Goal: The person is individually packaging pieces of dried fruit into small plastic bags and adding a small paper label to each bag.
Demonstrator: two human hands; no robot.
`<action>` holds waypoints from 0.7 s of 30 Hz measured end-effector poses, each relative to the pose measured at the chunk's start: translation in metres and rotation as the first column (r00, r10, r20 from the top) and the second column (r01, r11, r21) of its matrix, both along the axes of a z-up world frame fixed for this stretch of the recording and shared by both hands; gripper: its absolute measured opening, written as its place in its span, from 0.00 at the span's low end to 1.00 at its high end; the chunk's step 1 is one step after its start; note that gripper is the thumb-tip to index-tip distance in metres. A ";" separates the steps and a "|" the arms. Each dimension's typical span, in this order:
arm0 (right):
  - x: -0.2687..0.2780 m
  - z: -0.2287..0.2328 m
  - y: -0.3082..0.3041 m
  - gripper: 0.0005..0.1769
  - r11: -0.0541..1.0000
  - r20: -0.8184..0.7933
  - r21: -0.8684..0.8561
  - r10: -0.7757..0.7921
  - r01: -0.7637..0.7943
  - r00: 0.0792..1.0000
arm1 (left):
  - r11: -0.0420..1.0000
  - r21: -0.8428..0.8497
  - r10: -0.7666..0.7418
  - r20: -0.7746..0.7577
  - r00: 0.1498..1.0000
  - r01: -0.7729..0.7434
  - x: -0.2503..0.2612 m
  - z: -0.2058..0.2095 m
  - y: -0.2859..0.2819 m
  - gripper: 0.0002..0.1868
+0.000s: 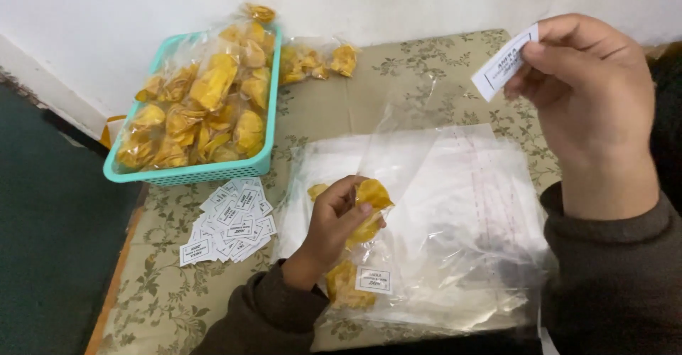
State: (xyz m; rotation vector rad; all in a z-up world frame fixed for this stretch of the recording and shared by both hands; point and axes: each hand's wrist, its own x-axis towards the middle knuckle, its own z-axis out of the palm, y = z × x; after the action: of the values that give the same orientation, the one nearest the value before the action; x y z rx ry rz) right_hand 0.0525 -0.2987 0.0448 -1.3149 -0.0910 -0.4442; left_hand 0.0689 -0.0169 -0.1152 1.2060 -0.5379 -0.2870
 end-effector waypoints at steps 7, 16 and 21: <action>0.010 -0.010 0.002 0.06 0.885 0.170 -0.397 -0.191 0.245 0.967 | 1.000 0.022 -0.003 0.004 1.000 0.003 0.001 0.002 0.002 0.15; 0.020 -0.011 -0.004 0.13 0.839 -0.160 -0.396 0.338 -0.374 0.927 | 0.994 0.111 -0.010 0.046 0.999 0.005 -0.001 0.013 0.002 0.11; 0.031 -0.011 -0.009 0.55 0.520 -0.244 -0.685 0.496 -0.510 0.833 | 0.994 0.105 -0.019 0.039 0.999 0.014 -0.003 0.020 0.002 0.08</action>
State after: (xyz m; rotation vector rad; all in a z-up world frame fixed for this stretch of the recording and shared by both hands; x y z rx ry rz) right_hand 0.0832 -0.3081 0.0336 -1.9968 -0.6939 0.1584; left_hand 0.0658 -0.0150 -0.0957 1.3111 -0.5734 -0.3088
